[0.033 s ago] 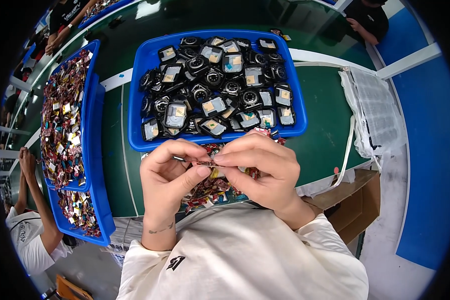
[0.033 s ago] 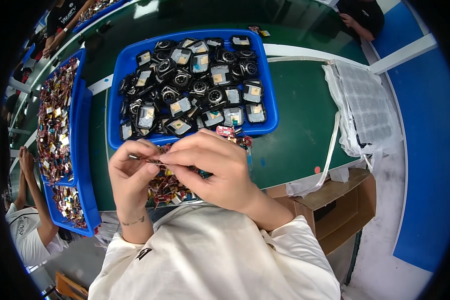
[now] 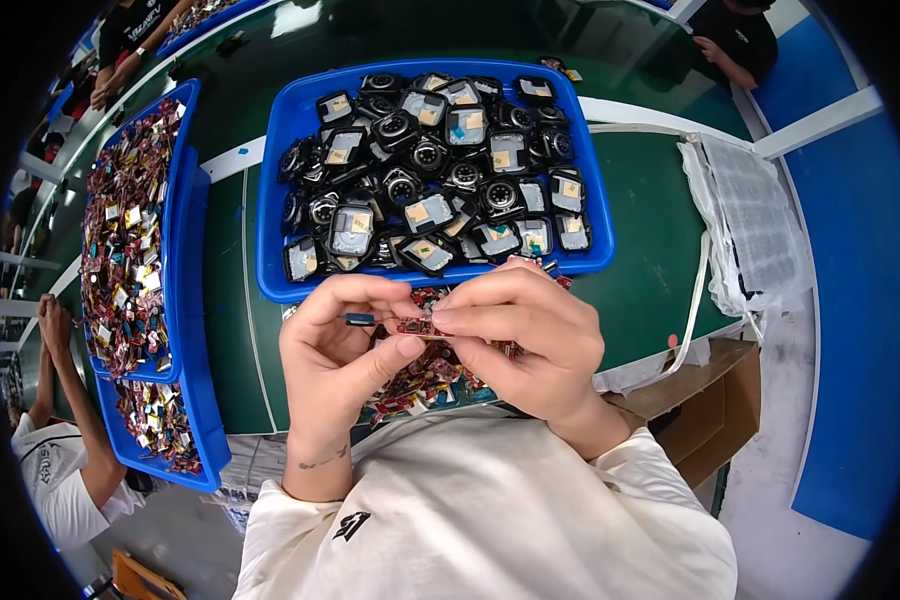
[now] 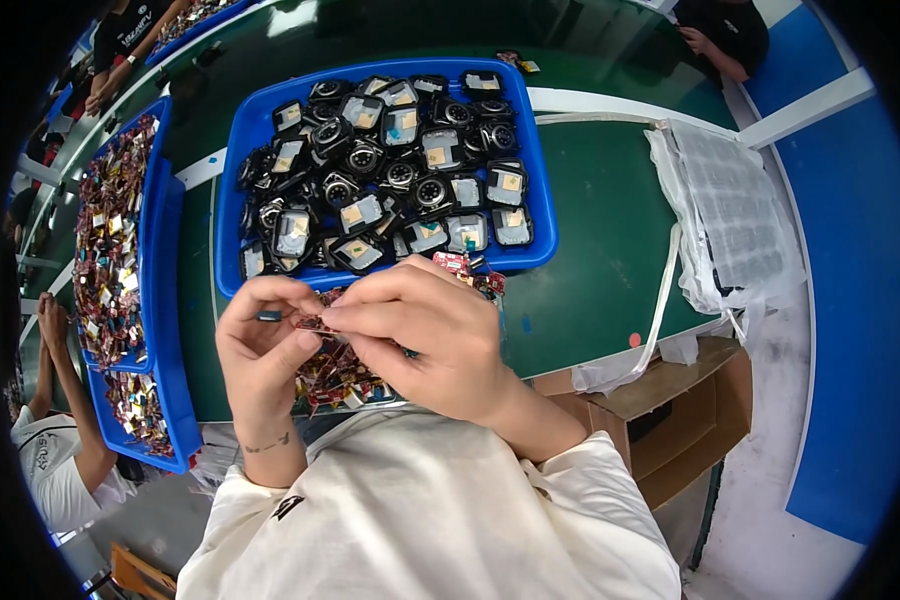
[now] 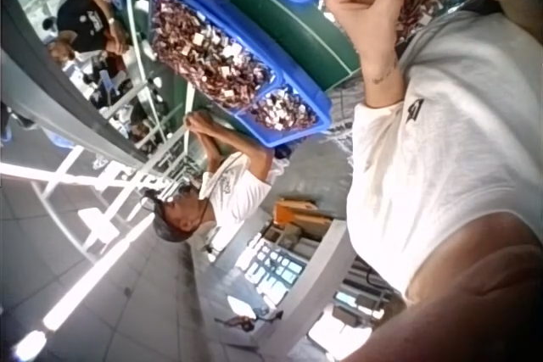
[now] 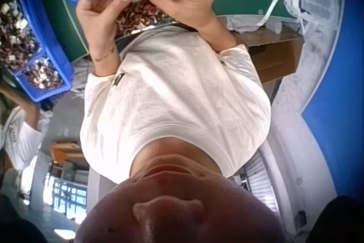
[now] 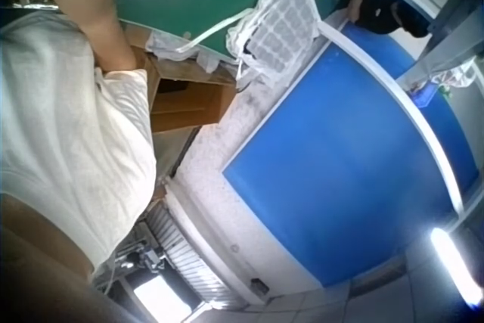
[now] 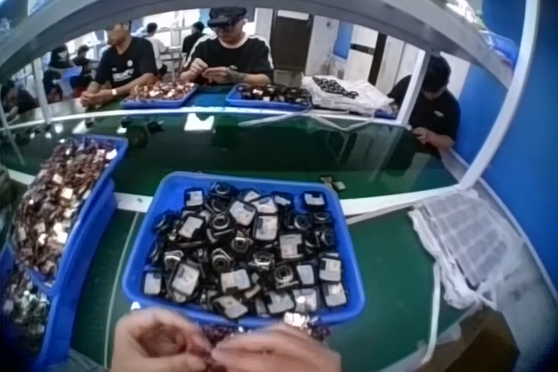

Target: Sorting and preparing small electronic or mechanical components on an assembly line.

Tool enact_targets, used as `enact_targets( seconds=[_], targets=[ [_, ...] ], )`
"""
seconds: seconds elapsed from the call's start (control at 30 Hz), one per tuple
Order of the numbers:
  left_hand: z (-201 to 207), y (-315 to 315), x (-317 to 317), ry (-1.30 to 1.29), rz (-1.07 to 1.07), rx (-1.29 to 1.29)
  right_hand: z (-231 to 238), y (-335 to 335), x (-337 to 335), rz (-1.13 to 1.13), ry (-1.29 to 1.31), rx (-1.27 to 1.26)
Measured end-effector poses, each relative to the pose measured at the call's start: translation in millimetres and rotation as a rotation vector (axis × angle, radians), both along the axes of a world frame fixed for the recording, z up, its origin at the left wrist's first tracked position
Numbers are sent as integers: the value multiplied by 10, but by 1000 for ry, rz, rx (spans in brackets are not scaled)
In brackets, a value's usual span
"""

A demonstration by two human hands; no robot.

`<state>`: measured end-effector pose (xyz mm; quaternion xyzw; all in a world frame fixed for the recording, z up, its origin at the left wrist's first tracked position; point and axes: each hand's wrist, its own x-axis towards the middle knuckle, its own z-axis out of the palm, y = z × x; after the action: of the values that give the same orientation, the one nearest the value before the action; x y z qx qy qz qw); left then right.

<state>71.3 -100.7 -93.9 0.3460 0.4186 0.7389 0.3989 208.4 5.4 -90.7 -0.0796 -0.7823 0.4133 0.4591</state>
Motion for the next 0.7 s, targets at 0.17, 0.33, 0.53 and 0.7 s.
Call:
enact_targets(
  seconds=[0.17,0.33,0.53,0.7],
  targets=[
    [39,-11,7,-40,13,-53,-19,-18,-15,-161,33,319],
    [38,-6,17,-61,49,-71,-54,-12,-53,-161,32,244],
    [38,-3,16,-88,63,-74,-60,4,-65,-159,34,158],
    [47,-17,4,-80,38,-110,-60,3,-36,-136,21,121]
  ],
)
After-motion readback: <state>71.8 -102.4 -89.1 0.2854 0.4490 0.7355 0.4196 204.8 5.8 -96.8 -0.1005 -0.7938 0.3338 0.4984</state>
